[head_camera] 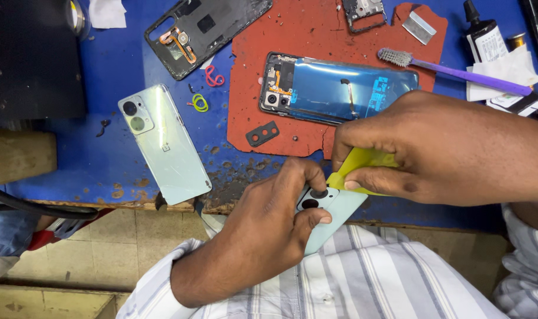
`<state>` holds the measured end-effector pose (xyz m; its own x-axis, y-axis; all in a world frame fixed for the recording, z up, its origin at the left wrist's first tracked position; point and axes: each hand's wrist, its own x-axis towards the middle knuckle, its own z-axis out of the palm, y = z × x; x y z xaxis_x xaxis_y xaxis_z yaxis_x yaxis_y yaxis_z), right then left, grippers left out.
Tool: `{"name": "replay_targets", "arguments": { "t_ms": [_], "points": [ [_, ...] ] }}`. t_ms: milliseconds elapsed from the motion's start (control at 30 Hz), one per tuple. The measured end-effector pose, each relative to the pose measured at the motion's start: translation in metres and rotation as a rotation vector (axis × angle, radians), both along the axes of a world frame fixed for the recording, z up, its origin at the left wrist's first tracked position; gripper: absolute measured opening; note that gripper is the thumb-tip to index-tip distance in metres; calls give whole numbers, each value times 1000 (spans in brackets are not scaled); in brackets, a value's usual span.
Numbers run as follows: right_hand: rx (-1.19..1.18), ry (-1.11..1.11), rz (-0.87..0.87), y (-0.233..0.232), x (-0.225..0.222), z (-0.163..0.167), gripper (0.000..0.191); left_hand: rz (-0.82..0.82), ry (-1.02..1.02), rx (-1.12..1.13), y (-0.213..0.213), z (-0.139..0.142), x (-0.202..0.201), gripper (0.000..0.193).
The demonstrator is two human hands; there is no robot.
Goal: The person uses tweezers to remove a small component from a light green phone back cover. They then place a camera module into the cover, apply a protective film, and use a yellow plastic card to smooth the edges. The person continues to adjust the camera module and clean the area with the card.
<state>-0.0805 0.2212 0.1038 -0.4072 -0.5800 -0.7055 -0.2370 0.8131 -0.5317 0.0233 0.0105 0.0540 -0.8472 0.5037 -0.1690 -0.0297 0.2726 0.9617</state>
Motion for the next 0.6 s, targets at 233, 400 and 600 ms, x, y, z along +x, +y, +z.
{"name": "replay_targets", "arguments": {
  "t_ms": [233, 400, 600],
  "points": [
    [-95, 33, -3, 10, 3, -8, 25, 19, 8, 37, -1, -1, 0, 40],
    [-177, 83, -8, 18, 4, -14, 22, 6, -15, 37, -2, -2, 1, 39],
    [-333, 79, -39, 19, 2, -13, 18, 17, 42, 78, -1, -3, 1, 40]
  ]
}}
